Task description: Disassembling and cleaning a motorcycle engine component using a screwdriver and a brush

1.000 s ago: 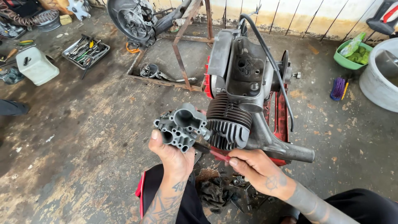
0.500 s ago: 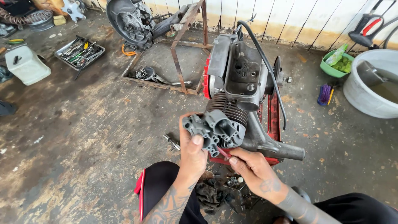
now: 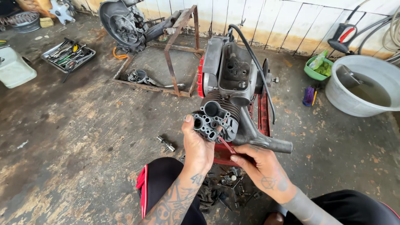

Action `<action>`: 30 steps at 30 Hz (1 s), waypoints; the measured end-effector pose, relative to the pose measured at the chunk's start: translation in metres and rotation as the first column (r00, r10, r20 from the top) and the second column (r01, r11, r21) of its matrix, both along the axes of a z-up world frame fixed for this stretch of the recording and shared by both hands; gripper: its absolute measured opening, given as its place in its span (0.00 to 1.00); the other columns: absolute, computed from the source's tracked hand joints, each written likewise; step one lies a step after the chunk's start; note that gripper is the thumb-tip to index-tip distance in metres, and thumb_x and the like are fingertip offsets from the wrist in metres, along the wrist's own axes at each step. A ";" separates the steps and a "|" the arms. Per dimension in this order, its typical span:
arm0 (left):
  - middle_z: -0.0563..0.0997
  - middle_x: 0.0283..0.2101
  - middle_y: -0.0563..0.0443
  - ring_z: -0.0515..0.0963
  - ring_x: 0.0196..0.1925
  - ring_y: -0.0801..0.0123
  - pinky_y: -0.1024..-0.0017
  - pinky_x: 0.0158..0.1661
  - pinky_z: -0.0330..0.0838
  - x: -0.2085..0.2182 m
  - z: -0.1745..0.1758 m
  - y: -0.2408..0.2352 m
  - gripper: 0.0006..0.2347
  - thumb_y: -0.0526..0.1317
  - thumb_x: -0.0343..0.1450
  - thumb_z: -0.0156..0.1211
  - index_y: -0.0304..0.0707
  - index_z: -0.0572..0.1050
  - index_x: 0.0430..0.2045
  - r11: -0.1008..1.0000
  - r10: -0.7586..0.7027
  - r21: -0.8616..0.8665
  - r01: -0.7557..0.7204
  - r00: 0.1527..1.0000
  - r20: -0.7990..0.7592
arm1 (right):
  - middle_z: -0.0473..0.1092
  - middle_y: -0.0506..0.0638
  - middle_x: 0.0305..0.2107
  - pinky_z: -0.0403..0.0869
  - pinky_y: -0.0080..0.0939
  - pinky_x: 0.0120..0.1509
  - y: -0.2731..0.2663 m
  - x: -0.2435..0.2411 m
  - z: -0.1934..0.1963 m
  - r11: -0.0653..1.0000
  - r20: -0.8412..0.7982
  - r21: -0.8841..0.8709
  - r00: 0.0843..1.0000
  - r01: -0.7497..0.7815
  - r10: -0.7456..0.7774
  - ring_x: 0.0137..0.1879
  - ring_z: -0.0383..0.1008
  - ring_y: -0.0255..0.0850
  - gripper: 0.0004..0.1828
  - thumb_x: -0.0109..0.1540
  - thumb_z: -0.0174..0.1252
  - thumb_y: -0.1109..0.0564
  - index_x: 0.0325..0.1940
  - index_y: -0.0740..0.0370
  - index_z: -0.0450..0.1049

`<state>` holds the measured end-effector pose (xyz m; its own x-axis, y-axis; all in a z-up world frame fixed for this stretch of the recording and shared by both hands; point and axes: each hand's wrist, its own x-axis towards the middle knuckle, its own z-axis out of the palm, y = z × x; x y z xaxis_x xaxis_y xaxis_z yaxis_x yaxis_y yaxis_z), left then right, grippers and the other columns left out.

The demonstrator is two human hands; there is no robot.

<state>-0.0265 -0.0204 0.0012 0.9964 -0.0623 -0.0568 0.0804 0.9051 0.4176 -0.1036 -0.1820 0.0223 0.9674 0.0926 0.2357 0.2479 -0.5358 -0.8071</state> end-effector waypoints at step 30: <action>0.73 0.54 0.36 0.76 0.51 0.54 0.58 0.53 0.75 -0.079 0.034 0.018 0.24 0.53 0.73 0.46 0.29 0.64 0.55 0.996 0.078 -0.037 -0.080 0.995 -0.055 | 0.74 0.50 0.36 0.73 0.45 0.37 0.004 -0.101 0.005 0.890 0.434 -0.302 0.880 0.342 -0.190 0.33 0.75 0.48 0.13 0.59 0.60 0.60 0.48 0.58 0.76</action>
